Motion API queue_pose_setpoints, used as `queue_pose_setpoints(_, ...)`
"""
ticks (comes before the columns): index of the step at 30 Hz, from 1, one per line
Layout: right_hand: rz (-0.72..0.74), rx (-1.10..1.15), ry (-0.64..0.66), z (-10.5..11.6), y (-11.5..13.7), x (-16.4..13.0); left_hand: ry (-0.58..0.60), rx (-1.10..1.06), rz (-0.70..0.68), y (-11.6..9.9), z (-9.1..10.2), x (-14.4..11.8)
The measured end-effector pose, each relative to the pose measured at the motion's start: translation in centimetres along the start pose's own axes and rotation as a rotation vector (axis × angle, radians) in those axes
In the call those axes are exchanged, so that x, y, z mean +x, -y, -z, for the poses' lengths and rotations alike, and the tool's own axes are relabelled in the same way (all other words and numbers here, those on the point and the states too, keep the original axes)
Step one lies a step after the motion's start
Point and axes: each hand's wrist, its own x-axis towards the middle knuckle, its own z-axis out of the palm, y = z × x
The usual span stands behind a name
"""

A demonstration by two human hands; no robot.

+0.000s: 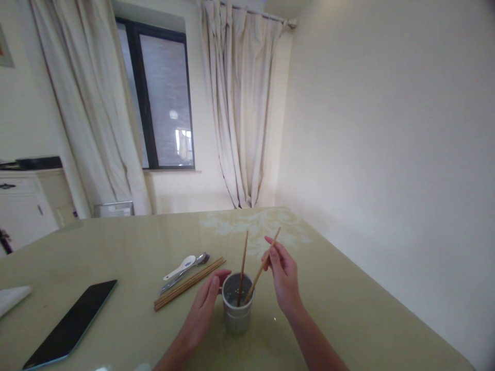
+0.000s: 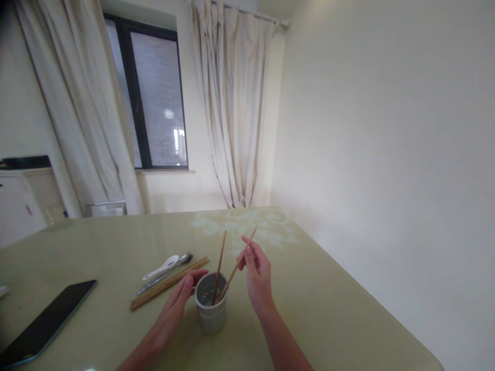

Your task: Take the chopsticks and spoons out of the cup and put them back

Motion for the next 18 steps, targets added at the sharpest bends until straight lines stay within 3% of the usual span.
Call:
queue_pose_setpoints(4,-0.079,-0.069,0.086,-0.6,-0.8,-0.5,-0.126,0.238,-0.071,0.6,1.6,1.1)
queue_pose_setpoints(8,-0.107,-0.095,0.106,-1.0,-1.5,-0.7,-0.225,0.831,-0.159,1.9,4.3,2.2)
queue_pose_setpoints(11,-0.103,-0.089,0.103,-1.1,-1.8,-0.9,-0.226,1.202,-0.103,2.7,5.7,2.2)
queue_pose_setpoints(14,-0.096,-0.104,0.135,-1.1,-1.9,-1.0,-0.202,1.311,-0.059,2.8,6.2,2.0)
queue_pose_setpoints(18,-0.096,-0.154,0.16,-1.0,-1.9,-1.0,-0.181,1.3,-0.065,2.5,6.2,2.1)
